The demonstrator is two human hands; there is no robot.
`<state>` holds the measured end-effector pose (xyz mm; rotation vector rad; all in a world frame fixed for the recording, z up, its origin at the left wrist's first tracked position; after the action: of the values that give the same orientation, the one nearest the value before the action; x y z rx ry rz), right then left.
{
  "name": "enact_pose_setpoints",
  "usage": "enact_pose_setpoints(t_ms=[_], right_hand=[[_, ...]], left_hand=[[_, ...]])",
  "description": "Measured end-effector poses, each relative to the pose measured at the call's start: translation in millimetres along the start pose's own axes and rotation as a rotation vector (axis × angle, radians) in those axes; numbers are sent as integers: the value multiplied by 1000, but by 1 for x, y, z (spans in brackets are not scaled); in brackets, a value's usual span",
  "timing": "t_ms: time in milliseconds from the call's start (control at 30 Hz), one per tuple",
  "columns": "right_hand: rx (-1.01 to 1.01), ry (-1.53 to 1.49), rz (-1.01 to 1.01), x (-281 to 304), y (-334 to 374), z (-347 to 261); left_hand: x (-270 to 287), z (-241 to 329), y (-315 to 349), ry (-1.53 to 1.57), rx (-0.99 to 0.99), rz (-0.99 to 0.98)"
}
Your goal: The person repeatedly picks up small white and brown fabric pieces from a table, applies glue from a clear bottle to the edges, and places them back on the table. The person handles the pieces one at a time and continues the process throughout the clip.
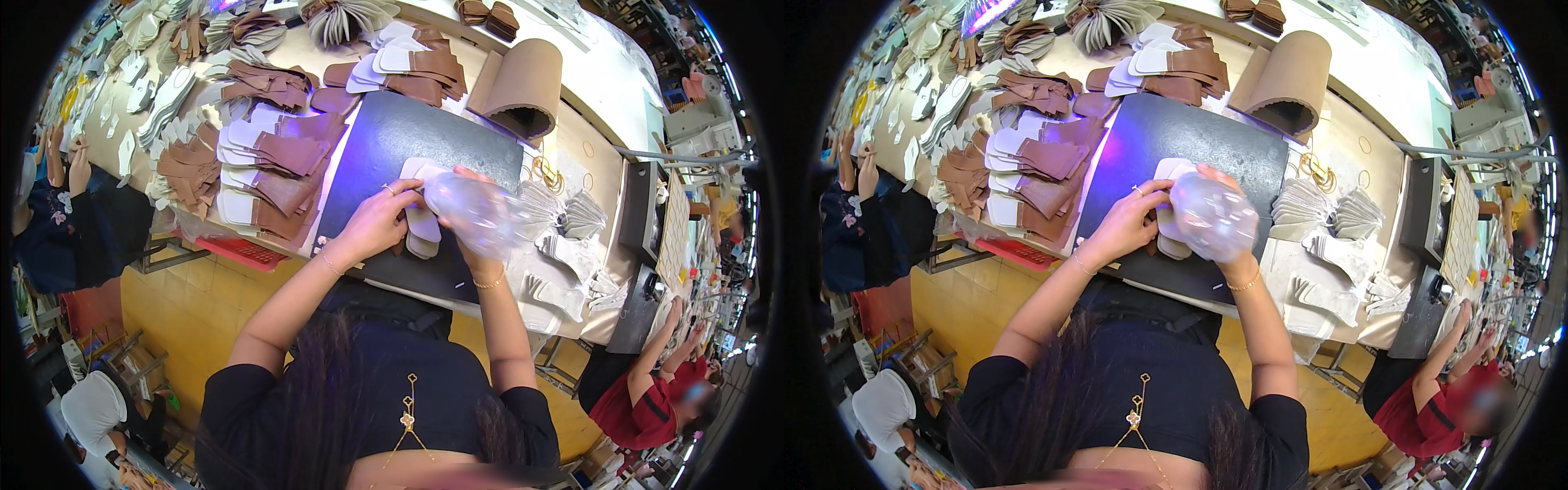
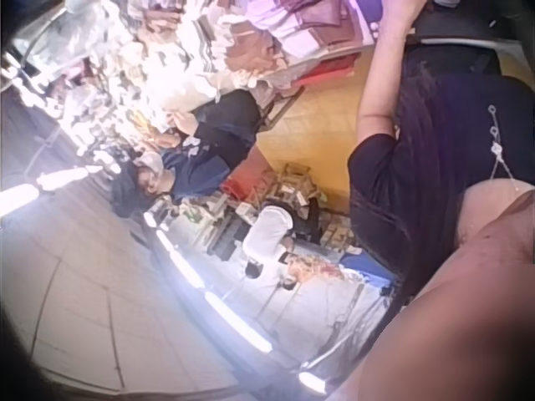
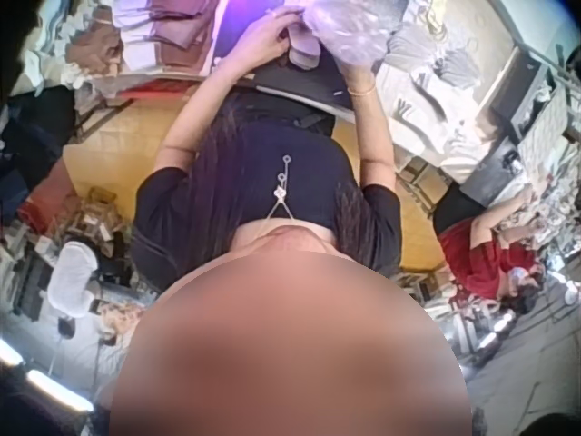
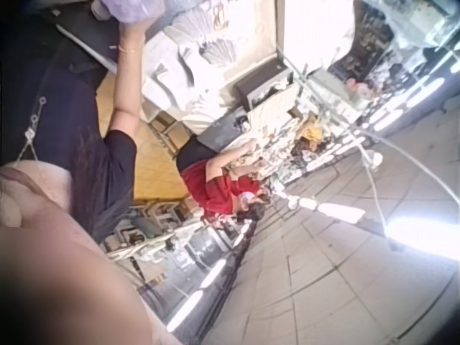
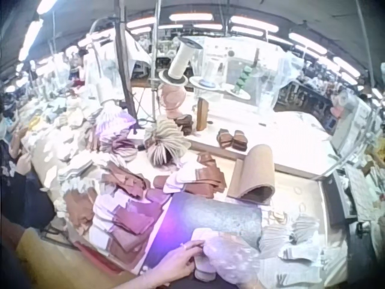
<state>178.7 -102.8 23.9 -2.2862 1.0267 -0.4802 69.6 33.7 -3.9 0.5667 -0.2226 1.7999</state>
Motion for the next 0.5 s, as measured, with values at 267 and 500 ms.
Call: enact_pose_setpoints(t_ms=[267,500], right_hand=[[-34,440,122,48,-34,12],[13,18,252,44,-35,-27]], left_hand=[[-1,-1,7,-34,-128,98],[-7,2,19,66,-122,158]])
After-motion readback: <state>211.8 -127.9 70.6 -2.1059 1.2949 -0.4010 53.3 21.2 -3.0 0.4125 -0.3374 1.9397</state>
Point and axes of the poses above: each hand's wrist, its own y-axis away from the middle knuckle, its own x-axis out of the back of the hand, z = x × y, the point moved 5 cm from there along -y, towards the middle knuckle, and after that the axes turned 9 degrees about x, right-handed, at the moved point
